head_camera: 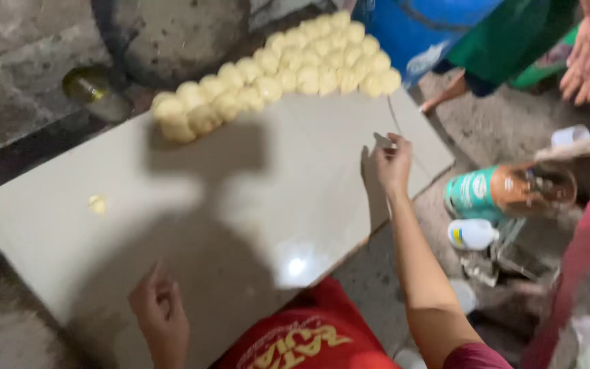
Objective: Shape small pieces of dough into twisted rolls and place them on a baking tray
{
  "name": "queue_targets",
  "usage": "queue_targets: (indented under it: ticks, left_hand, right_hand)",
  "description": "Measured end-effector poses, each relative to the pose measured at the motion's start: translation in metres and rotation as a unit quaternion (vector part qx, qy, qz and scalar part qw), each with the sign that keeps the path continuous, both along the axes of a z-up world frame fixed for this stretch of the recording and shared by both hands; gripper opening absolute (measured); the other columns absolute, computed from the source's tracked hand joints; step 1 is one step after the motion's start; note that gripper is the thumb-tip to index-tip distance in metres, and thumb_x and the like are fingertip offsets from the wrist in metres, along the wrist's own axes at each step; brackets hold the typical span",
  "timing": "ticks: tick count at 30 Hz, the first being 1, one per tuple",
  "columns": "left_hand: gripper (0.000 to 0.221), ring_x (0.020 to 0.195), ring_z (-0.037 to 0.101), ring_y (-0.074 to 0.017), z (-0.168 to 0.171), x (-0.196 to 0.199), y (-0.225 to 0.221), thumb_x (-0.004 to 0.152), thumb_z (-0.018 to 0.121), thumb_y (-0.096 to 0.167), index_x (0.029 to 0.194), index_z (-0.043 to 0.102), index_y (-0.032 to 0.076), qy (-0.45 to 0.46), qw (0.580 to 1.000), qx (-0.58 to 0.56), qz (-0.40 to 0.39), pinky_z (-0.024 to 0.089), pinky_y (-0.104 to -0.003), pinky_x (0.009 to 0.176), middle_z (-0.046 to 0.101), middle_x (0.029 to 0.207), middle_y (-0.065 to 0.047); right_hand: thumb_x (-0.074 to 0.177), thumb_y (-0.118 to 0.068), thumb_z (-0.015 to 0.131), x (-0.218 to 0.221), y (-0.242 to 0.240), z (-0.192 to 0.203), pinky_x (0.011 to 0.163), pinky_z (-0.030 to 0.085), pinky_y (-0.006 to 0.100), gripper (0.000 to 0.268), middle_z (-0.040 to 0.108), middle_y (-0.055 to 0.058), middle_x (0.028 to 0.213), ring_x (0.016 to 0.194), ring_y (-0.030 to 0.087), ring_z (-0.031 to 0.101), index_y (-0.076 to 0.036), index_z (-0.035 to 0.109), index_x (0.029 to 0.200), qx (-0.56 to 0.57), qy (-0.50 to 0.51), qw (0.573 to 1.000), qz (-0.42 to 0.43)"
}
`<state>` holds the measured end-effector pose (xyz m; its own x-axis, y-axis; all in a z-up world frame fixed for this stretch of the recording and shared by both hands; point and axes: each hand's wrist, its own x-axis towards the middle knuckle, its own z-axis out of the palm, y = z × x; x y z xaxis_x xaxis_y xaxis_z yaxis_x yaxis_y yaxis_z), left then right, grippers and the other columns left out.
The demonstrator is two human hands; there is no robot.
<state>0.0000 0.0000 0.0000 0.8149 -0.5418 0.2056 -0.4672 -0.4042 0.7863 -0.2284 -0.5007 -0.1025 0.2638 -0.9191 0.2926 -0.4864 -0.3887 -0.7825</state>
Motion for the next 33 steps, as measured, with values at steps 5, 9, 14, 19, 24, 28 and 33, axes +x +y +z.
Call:
queue_targets:
  ticks: [5,9,14,19,24,28,33]
  left_hand:
    - [0.033,0.102,0.061,-0.0283,-0.009,-0.069,-0.069,0.097,0.055,0.009,0.129,0.053,-0.001,0.170,0.971,-0.004,0.165,0.054,-0.039,0.088,0.048,0.124,-0.018]
    - [0.051,0.110,0.060,-0.0266,0.030,-0.102,-0.112,0.089,0.052,-0.011,0.139,0.046,0.001,0.179,0.968,-0.026,0.176,0.048,-0.035,0.103,0.050,0.124,-0.017]
    - [0.049,0.110,0.060,-0.0224,0.032,-0.118,-0.110,0.091,0.055,-0.004,0.138,0.048,0.010,0.193,0.966,0.008,0.171,0.054,-0.031,0.086,0.050,0.122,-0.013]
    - [0.025,0.093,0.056,-0.0176,0.024,-0.111,-0.101,0.094,0.054,-0.003,0.118,0.056,0.005,0.147,0.980,-0.021,0.128,0.050,-0.029,0.084,0.050,0.123,-0.011]
    - [0.035,0.109,0.059,-0.0304,0.022,-0.108,-0.096,0.100,0.052,0.009,0.134,0.044,0.004,0.137,0.989,-0.033,0.035,0.051,-0.045,0.094,0.046,0.123,-0.014]
    - [0.032,0.105,0.061,-0.0233,0.021,-0.115,-0.061,0.101,0.047,0.004,0.133,0.045,0.008,0.149,0.985,-0.084,-0.013,0.052,-0.039,0.091,0.048,0.127,-0.009]
    - [0.027,0.107,0.056,-0.0266,0.005,-0.125,0.003,0.102,0.047,0.005,0.129,0.047,0.009,0.165,0.985,-0.025,0.049,0.050,-0.043,0.095,0.042,0.122,-0.010]
  right_hand:
    - [0.081,-0.015,0.077,0.082,-0.127,0.001,0.100,0.042,0.045,0.068,0.045,0.023,0.126,0.111,0.042,0.051,0.000,0.045,0.138,-0.057,0.120,0.986,0.099]
    - [0.072,-0.029,0.070,0.126,-0.173,-0.035,0.079,0.037,0.047,0.040,0.057,0.017,0.097,0.088,0.037,0.049,-0.007,0.056,0.103,-0.283,0.328,0.901,0.019]
    - [0.081,-0.013,0.069,0.097,-0.153,-0.005,0.074,0.044,0.049,0.025,0.057,0.019,0.094,0.080,0.039,0.055,-0.007,0.054,0.100,-0.176,0.177,0.965,0.074]
    - [0.082,-0.005,0.068,0.039,-0.049,0.089,0.074,0.045,0.033,0.016,0.064,0.008,0.090,0.081,0.022,0.059,-0.010,0.058,0.092,-0.019,0.032,0.992,0.123]
    - [0.079,0.003,0.073,0.023,0.093,0.120,0.057,0.063,0.035,0.044,0.069,0.020,0.094,0.069,0.026,0.072,0.004,0.054,0.120,0.463,-0.258,0.789,0.311]
    - [0.079,-0.002,0.079,0.018,0.165,0.064,0.051,0.062,0.030,0.031,0.070,0.013,0.087,0.064,0.018,0.070,0.003,0.060,0.104,0.437,-0.166,0.824,0.320]
    - [0.096,-0.033,0.062,0.008,0.251,0.074,0.120,0.019,0.050,0.067,0.036,0.031,0.150,0.144,0.041,0.027,0.006,0.039,0.146,-0.165,0.284,0.884,0.332]
